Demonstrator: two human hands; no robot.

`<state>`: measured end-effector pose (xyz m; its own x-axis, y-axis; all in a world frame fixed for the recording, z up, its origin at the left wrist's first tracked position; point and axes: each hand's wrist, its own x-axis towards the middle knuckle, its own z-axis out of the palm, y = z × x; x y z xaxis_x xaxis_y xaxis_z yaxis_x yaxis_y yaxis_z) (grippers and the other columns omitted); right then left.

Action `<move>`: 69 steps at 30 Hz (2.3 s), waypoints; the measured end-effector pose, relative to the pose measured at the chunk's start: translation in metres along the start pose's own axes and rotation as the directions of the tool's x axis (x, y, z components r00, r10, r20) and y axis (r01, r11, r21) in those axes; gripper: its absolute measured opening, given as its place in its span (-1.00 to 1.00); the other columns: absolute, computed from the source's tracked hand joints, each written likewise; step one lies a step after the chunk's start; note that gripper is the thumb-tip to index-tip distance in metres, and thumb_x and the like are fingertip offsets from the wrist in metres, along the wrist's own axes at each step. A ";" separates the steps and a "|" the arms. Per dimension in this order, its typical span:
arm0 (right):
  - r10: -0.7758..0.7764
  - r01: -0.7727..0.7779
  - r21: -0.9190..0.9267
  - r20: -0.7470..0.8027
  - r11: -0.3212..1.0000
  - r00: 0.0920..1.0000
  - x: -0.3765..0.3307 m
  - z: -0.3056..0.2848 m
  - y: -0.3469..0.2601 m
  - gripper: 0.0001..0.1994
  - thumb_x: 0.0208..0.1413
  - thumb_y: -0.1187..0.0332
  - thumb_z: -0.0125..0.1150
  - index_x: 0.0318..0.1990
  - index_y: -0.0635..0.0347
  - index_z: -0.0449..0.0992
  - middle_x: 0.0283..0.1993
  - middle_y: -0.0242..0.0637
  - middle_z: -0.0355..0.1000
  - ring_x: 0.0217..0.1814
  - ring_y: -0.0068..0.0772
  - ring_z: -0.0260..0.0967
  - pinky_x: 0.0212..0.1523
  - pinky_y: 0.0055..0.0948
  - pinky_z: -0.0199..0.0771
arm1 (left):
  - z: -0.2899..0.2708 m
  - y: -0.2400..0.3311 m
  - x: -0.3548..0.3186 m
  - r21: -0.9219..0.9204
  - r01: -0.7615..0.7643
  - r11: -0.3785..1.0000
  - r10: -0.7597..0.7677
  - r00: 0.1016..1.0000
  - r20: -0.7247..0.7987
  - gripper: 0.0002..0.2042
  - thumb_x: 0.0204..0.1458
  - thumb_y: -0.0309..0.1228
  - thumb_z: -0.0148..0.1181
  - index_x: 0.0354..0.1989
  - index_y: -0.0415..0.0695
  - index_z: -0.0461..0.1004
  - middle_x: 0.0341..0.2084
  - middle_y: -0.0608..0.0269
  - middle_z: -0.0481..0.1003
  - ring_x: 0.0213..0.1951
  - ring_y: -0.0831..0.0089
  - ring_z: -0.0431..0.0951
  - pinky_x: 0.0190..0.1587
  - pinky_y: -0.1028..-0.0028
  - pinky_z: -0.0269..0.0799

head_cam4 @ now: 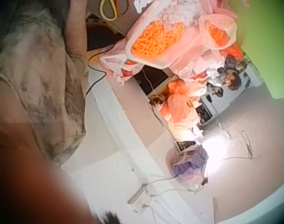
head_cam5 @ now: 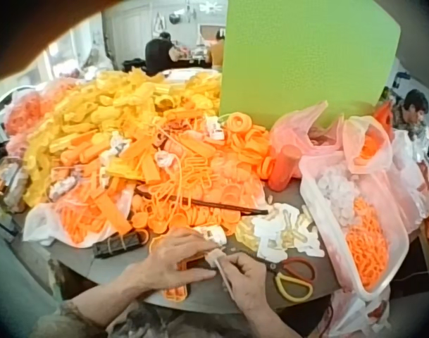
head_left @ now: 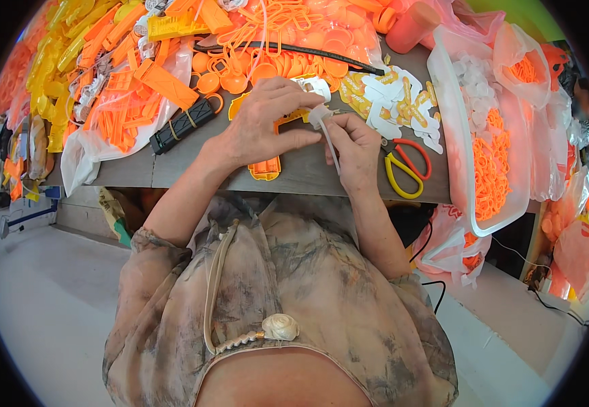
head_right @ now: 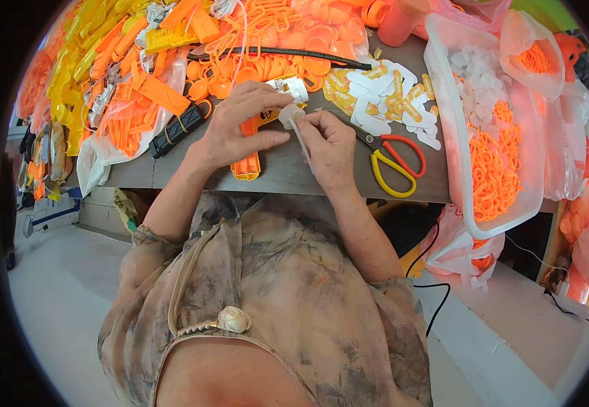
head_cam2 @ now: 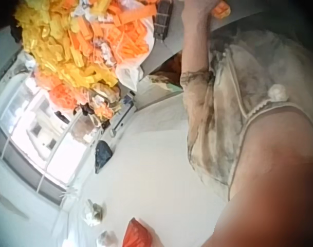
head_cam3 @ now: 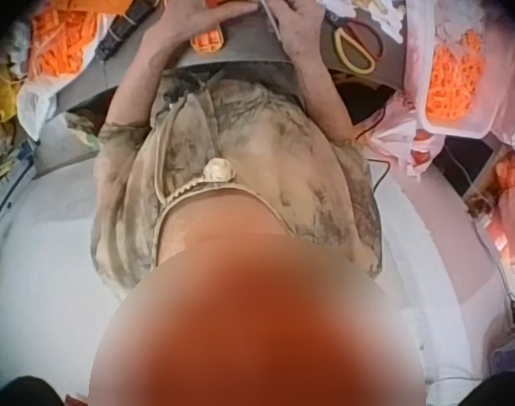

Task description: Assembling plastic toy guns by hand at a workbench.

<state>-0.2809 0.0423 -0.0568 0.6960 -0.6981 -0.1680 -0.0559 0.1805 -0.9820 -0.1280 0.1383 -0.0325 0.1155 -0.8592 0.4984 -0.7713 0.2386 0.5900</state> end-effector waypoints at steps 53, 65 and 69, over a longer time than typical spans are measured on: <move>-0.143 0.075 0.544 0.085 0.836 0.986 -0.012 0.025 0.025 -0.65 0.13 0.56 -0.14 0.09 0.45 0.26 0.08 -0.09 0.29 0.09 -0.26 0.29 0.14 -0.27 0.27 | 0.001 -0.019 -0.004 -0.060 0.071 0.996 -0.068 0.997 0.041 -0.79 -0.14 -0.58 0.20 -0.26 -0.24 0.52 -0.29 0.16 0.50 -0.24 0.28 0.50 -0.20 0.44 0.43; -0.047 0.012 0.469 0.062 0.883 0.997 -0.010 0.022 0.019 -0.75 0.13 0.51 -0.05 -0.05 0.43 0.34 -0.03 -0.14 0.36 -0.04 -0.28 0.37 0.00 -0.30 0.40 | 0.005 -0.012 -0.006 -0.052 0.031 0.998 -0.029 0.999 0.044 -0.75 -0.21 -0.59 0.23 -0.26 -0.23 0.52 -0.30 0.14 0.48 -0.25 0.24 0.48 -0.22 0.42 0.41; 0.086 -0.098 0.137 0.092 0.986 0.992 -0.001 0.007 -0.001 -0.78 0.10 0.44 0.06 -0.14 0.39 0.37 -0.16 -0.18 0.41 -0.16 -0.36 0.41 -0.12 -0.40 0.45 | 0.007 0.000 -0.014 0.161 -0.116 0.980 0.115 0.993 0.017 -0.71 -0.26 -0.59 0.23 -0.25 -0.20 0.51 -0.31 0.17 0.48 -0.24 0.21 0.44 -0.21 0.38 0.40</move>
<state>-0.2767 0.0474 -0.0548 0.7514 -0.6136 -0.2429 -0.0250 0.3413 -0.9396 -0.1343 0.1468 -0.0434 0.0155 -0.8336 0.5521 -0.8700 0.2609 0.4184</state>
